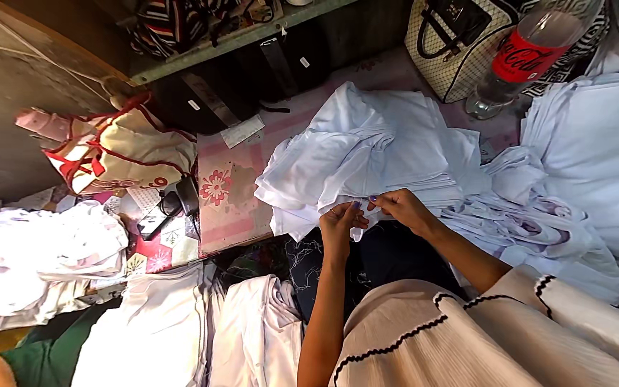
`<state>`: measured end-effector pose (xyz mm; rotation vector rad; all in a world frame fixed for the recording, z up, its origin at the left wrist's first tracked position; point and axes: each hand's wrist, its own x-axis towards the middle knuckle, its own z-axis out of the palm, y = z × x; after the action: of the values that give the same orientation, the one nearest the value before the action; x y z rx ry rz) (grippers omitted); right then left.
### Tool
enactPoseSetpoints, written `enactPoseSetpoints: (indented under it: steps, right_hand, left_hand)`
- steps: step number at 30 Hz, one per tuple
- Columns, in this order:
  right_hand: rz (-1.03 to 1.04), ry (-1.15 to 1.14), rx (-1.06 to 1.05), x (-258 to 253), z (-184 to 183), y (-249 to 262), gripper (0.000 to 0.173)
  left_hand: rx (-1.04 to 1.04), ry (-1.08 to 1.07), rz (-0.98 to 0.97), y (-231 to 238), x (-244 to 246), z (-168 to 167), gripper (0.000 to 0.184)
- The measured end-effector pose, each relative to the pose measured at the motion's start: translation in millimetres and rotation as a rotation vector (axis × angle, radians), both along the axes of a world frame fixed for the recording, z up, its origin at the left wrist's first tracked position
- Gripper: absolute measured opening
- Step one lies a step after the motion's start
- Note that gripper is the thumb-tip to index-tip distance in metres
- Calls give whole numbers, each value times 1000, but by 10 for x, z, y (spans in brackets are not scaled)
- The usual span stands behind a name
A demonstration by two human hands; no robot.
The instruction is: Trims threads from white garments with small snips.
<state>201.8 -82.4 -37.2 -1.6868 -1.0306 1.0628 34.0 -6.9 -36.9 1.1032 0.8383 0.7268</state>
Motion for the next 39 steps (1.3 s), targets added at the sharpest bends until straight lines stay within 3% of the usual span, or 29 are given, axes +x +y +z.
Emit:
enactPoseSetpoints:
  steps: [11,15,16,18,23,28,34,36,39]
  right_hand:
    - [39,-83,-9,-14,70,89,31]
    - [91,-167,-8,98,131,-55,35]
    - [102,-205,-9,125,155,-101,37]
    - [107,-256,-4,150,160,-151,39]
    - [131,-276,-120,154,181,-138,42]
    - [138,-301,-226,162,120,-162,49]
    - [92,-287,-191,89,45,5,41]
    - [92,-297,-167,102,18,-26,41]
    - [118,-340,-83,174,81,-181,45]
  left_hand:
    - [73,61,-70,-55,-45,-16,13]
    - [427,532,-558,-20,-331,98,25]
    - [452,632,-598,-22,-343,181,31]
    - [455,722,-483,-23,-256,295,32]
    - [450,546,-183,84,174,47,20]
    - [401,419,-127,53,184,-56,14]
    - [374,326,-71,15,182,-102,10]
    - [420,384,-115,-12,98,-123,12]
    - [568,782,-363,-159,-205,75,25]
